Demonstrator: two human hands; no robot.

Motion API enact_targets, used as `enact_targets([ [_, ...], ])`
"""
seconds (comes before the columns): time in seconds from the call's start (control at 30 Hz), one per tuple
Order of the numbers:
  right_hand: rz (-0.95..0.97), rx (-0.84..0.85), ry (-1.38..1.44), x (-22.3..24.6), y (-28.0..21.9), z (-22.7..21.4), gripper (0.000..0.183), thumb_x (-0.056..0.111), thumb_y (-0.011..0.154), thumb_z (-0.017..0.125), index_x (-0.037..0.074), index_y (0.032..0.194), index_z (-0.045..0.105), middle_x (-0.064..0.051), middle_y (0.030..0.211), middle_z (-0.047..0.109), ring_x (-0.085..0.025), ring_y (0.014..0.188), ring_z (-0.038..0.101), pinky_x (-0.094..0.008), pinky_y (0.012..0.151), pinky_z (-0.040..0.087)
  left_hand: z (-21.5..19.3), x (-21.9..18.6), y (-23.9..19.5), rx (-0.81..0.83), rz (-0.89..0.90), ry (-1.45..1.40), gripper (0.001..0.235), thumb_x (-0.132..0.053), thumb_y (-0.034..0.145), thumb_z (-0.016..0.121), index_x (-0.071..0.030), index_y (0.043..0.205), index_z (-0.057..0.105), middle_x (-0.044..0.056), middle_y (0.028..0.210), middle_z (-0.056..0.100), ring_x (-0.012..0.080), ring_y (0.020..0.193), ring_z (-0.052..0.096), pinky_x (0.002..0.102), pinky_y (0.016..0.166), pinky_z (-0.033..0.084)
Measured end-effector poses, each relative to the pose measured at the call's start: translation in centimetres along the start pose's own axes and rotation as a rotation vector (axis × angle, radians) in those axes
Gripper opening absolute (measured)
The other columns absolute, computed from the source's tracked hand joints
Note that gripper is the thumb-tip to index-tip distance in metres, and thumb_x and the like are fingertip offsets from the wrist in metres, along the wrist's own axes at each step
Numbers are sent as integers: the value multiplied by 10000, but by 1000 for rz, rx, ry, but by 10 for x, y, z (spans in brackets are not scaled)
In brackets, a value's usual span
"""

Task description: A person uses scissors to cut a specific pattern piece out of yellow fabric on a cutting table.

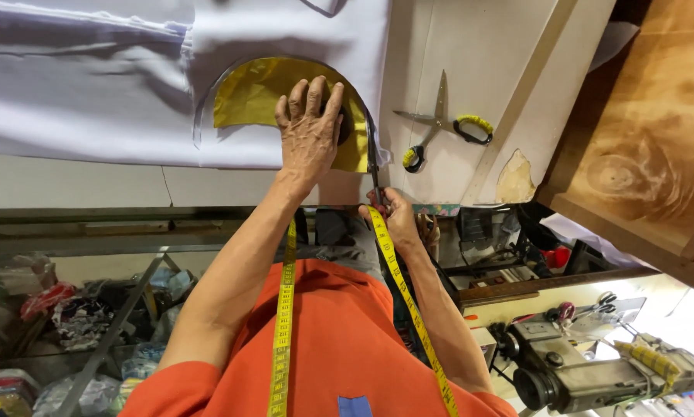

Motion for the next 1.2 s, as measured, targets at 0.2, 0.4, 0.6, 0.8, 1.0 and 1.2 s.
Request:
enact_targets([
  [0.2,-11,5,32,0,1,4,359,14,763,905,34,1056,697,43,721,596,8,638,606,-177,675,568,-4,-2,0,16,-20,5,511,-272,1034,644,-184,1509,479,121,1530,395,368,1412,301,583,1099,181],
  [0.4,81,53,-61,27,0,-6,380,60,774,902,48,1089,690,74,665,532,14,563,561,-132,618,522,0,-1,2,13,-44,-1,547,-300,1044,623,-150,1537,440,113,1534,406,357,1408,317,577,1102,182],
  [0.6,100,118,-215,53,10,-7,300,119,849,831,77,1091,659,83,776,541,4,627,442,-170,614,435,-18,-6,3,37,-47,175,565,-365,1045,588,-161,1550,437,34,1525,421,285,1391,352,498,1115,245],
  [0.8,135,93,-310,62,15,-12,331,133,810,859,75,1083,682,34,945,680,-28,688,571,-182,638,500,-19,-6,2,0,-49,163,567,-363,1034,613,-168,1544,459,29,1523,443,280,1397,359,488,1128,244],
  [1.0,173,139,-327,64,22,-31,278,-40,865,723,40,1131,704,27,853,589,-41,675,545,-155,576,456,-18,-5,2,-43,-43,153,553,-365,1013,646,-162,1509,507,38,1505,469,284,1383,384,509,1122,262],
  [1.2,98,217,-495,82,35,-29,222,93,906,731,85,1123,684,53,760,520,-25,624,454,-176,548,423,-13,-3,-1,-48,-50,126,545,-375,1020,651,-146,1499,528,39,1525,475,277,1404,376,511,1135,252],
])
Point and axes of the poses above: each hand's wrist, its own y-axis towards the middle knuckle, its own z-axis out of the palm, x = y × z, the point moved 2 cm from there along y, towards the middle knuckle
